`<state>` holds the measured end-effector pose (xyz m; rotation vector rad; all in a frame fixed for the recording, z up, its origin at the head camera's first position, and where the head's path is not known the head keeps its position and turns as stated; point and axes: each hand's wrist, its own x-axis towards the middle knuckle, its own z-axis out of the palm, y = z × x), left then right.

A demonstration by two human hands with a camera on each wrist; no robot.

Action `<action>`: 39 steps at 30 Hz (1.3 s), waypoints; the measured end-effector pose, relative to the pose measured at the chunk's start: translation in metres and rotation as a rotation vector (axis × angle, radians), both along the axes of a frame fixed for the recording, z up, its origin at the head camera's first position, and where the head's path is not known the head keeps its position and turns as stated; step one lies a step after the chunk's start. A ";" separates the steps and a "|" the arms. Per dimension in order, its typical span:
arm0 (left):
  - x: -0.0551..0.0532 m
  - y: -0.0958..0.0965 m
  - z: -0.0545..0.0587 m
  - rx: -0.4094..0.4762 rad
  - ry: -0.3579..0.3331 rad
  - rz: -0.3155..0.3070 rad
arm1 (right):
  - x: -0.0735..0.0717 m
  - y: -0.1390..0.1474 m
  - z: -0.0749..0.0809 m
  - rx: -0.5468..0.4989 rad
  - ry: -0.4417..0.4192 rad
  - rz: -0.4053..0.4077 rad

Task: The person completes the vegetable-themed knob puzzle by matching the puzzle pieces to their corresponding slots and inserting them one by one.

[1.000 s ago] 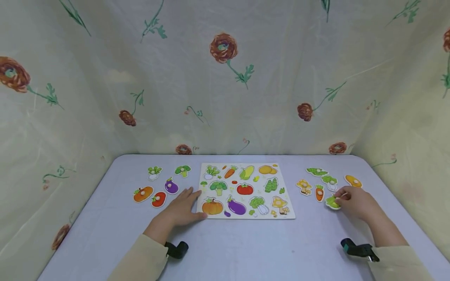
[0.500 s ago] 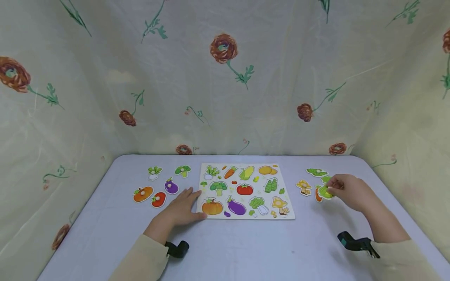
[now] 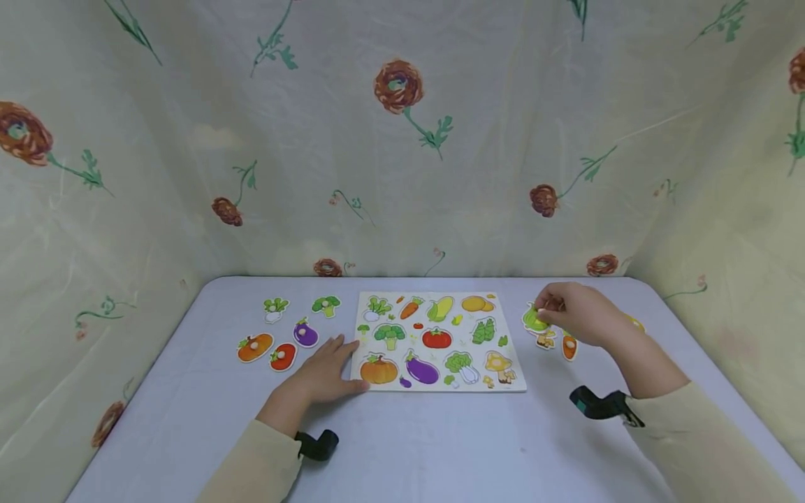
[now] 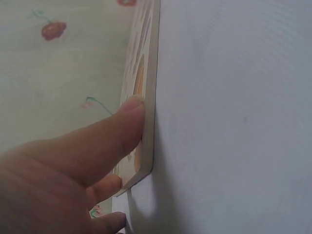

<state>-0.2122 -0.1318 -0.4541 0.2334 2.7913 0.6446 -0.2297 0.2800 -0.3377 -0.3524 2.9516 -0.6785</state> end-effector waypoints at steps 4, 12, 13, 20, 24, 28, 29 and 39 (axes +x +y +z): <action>0.000 0.000 0.001 0.004 0.002 0.001 | -0.009 -0.019 0.004 -0.017 -0.028 -0.001; 0.001 0.000 0.002 0.001 0.001 0.004 | -0.036 -0.049 0.002 -0.050 -0.050 0.025; 0.000 0.000 0.002 -0.001 0.000 0.006 | -0.040 -0.053 0.001 -0.050 -0.051 0.027; -0.001 0.000 0.001 0.008 0.001 0.004 | -0.061 -0.077 -0.010 -0.051 -0.054 0.039; 0.000 0.000 0.000 0.021 0.005 0.008 | -0.071 -0.089 -0.020 -0.057 -0.050 0.052; 0.001 0.000 0.001 0.031 0.002 0.013 | -0.079 -0.100 -0.030 -0.099 -0.062 0.058; 0.001 0.000 0.001 0.032 0.002 0.012 | -0.081 -0.103 -0.033 -0.108 -0.062 0.058; 0.002 0.001 0.003 0.036 0.002 0.008 | -0.103 -0.120 -0.074 -0.148 -0.067 0.029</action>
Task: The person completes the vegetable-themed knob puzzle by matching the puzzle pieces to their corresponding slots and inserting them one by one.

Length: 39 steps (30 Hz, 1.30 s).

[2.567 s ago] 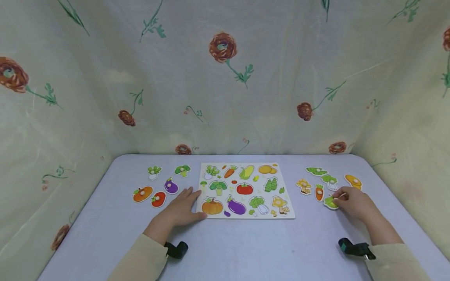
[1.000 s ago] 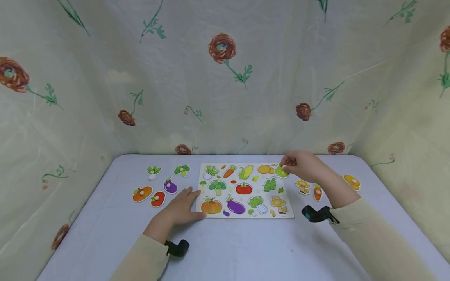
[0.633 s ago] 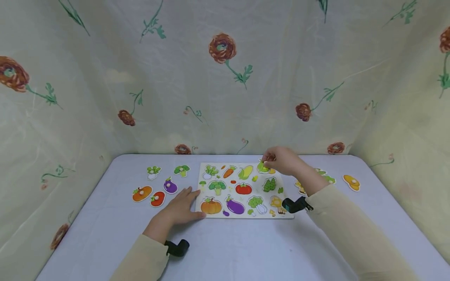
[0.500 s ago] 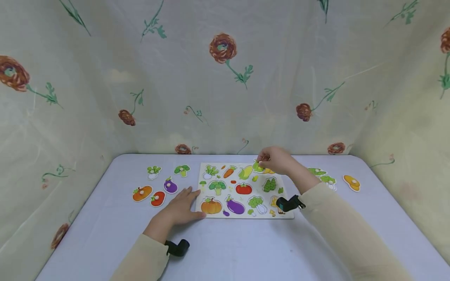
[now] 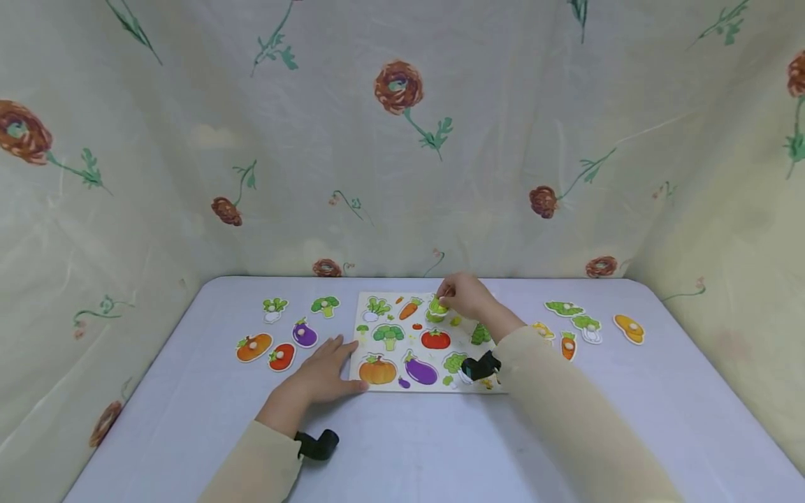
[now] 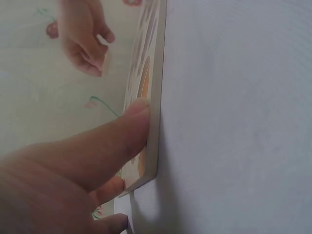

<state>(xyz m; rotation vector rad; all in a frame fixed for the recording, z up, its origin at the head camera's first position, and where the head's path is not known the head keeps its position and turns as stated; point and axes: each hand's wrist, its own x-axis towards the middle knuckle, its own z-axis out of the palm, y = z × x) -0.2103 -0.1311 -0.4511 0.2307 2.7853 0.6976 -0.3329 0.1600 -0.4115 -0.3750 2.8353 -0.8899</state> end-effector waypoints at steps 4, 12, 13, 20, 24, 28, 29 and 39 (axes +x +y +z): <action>0.000 0.000 0.000 -0.003 0.004 -0.005 | -0.006 -0.006 -0.015 0.022 -0.012 -0.039; 0.001 0.000 -0.002 -0.010 0.005 -0.013 | -0.005 -0.014 -0.030 0.010 -0.060 -0.145; 0.001 -0.001 -0.001 -0.010 0.005 -0.015 | -0.004 -0.014 -0.031 0.000 -0.067 -0.159; 0.001 -0.001 -0.001 0.000 0.002 -0.013 | -0.007 -0.015 -0.038 -0.015 -0.086 -0.203; 0.001 -0.001 -0.002 0.000 0.006 -0.008 | -0.009 -0.015 -0.039 -0.006 -0.098 -0.211; 0.001 -0.001 -0.001 0.000 0.007 -0.005 | -0.009 -0.016 -0.039 0.000 -0.097 -0.215; 0.001 -0.001 -0.001 0.000 0.007 -0.005 | -0.008 -0.016 -0.039 0.000 -0.094 -0.214; 0.001 -0.001 0.000 0.001 0.011 -0.014 | -0.005 -0.017 -0.041 -0.035 -0.084 -0.223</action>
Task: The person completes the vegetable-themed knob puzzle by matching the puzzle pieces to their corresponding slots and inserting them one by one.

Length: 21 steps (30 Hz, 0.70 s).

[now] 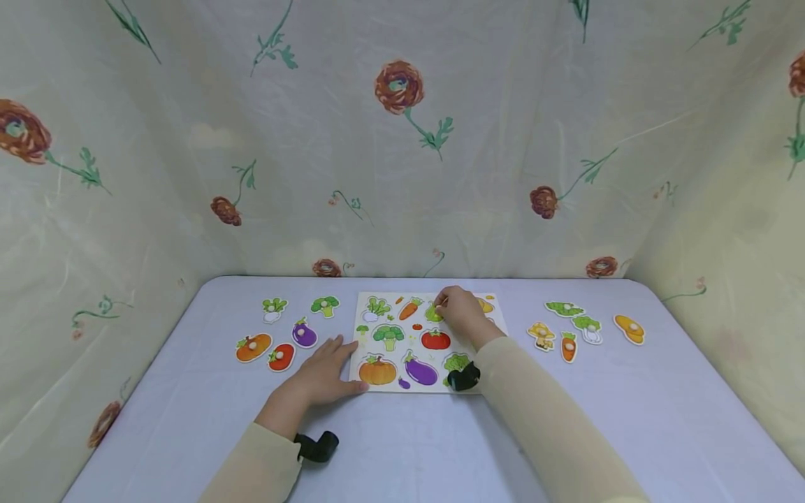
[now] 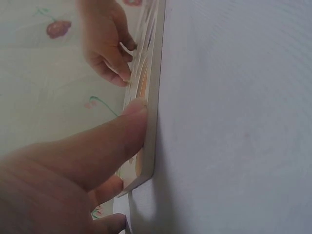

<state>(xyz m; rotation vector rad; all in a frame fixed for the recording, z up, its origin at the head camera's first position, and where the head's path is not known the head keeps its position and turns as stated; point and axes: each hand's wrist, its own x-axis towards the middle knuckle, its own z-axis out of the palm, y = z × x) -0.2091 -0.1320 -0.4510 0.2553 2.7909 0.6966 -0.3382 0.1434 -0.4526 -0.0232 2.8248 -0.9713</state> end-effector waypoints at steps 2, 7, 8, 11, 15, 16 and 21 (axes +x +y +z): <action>0.000 0.000 -0.001 0.003 -0.001 0.003 | 0.001 0.000 0.000 -0.005 -0.003 -0.004; -0.001 0.000 -0.003 0.003 -0.004 0.005 | 0.001 -0.001 0.000 -0.007 -0.010 -0.010; -0.001 0.000 -0.003 0.003 -0.004 0.006 | 0.001 -0.001 0.000 -0.004 -0.010 -0.009; -0.001 0.000 -0.004 0.004 -0.005 0.005 | 0.001 0.000 -0.001 0.008 -0.009 0.000; -0.001 0.001 -0.004 0.002 -0.005 0.007 | 0.004 0.002 0.008 0.059 0.003 0.043; -0.001 0.001 -0.004 0.001 -0.006 0.009 | 0.006 0.003 0.012 0.073 0.003 0.053; 0.000 0.001 -0.003 -0.005 -0.006 0.014 | 0.014 0.011 0.036 0.121 0.025 0.140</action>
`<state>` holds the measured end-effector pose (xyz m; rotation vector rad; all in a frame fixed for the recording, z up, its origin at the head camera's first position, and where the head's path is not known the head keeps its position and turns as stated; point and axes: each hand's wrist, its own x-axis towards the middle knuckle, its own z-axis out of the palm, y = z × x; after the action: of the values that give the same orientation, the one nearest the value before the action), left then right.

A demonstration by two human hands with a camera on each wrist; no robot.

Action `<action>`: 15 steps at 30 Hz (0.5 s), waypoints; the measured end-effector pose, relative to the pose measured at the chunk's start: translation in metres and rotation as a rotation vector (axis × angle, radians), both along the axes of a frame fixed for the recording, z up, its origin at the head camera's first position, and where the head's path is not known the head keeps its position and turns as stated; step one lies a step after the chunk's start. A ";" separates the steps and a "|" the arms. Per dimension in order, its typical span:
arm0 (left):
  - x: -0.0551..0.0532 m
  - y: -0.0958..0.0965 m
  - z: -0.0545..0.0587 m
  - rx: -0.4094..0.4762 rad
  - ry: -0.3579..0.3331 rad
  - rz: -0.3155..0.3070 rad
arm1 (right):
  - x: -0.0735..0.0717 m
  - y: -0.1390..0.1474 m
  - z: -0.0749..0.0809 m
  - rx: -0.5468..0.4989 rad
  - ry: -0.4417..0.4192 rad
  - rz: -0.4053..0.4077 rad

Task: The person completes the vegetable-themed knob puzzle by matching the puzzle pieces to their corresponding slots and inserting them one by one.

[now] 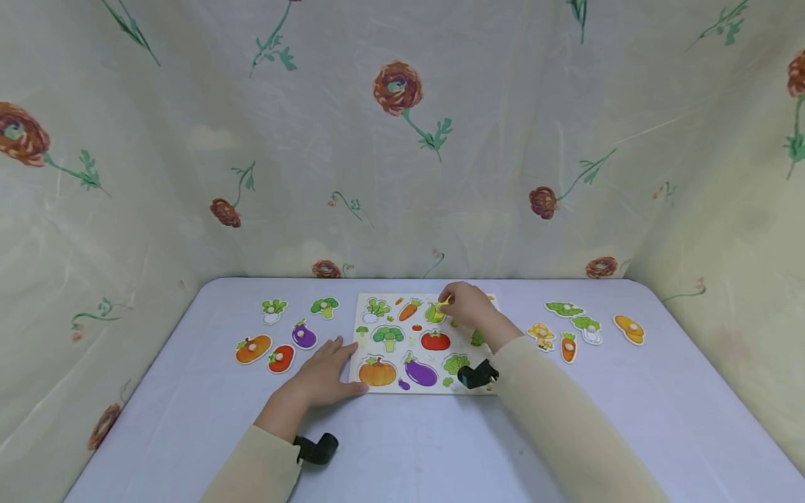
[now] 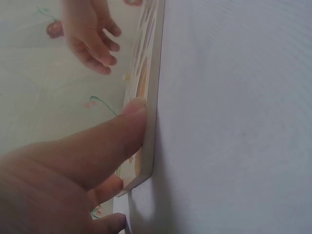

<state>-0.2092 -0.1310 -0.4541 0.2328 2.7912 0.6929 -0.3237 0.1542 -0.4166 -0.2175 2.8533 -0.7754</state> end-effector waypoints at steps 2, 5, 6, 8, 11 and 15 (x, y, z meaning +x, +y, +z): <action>0.001 0.000 0.001 -0.002 0.003 -0.001 | 0.003 0.006 0.008 0.011 0.013 0.031; 0.001 0.000 0.001 -0.003 0.006 -0.002 | 0.008 0.014 0.020 0.005 0.007 0.044; 0.001 0.000 0.001 -0.002 0.005 -0.002 | 0.011 0.017 0.024 -0.001 0.001 0.044; 0.001 0.000 0.001 -0.001 0.003 -0.002 | 0.015 0.022 0.032 -0.010 -0.010 0.045; 0.000 0.000 0.000 0.000 0.003 -0.005 | 0.024 0.031 0.042 -0.009 -0.011 0.047; 0.000 -0.001 0.000 0.001 0.007 -0.009 | 0.037 0.042 0.055 -0.008 0.004 0.045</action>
<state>-0.2088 -0.1319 -0.4538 0.2476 2.7950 0.6924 -0.2863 0.1964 -0.3620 -0.2839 2.8386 -0.7787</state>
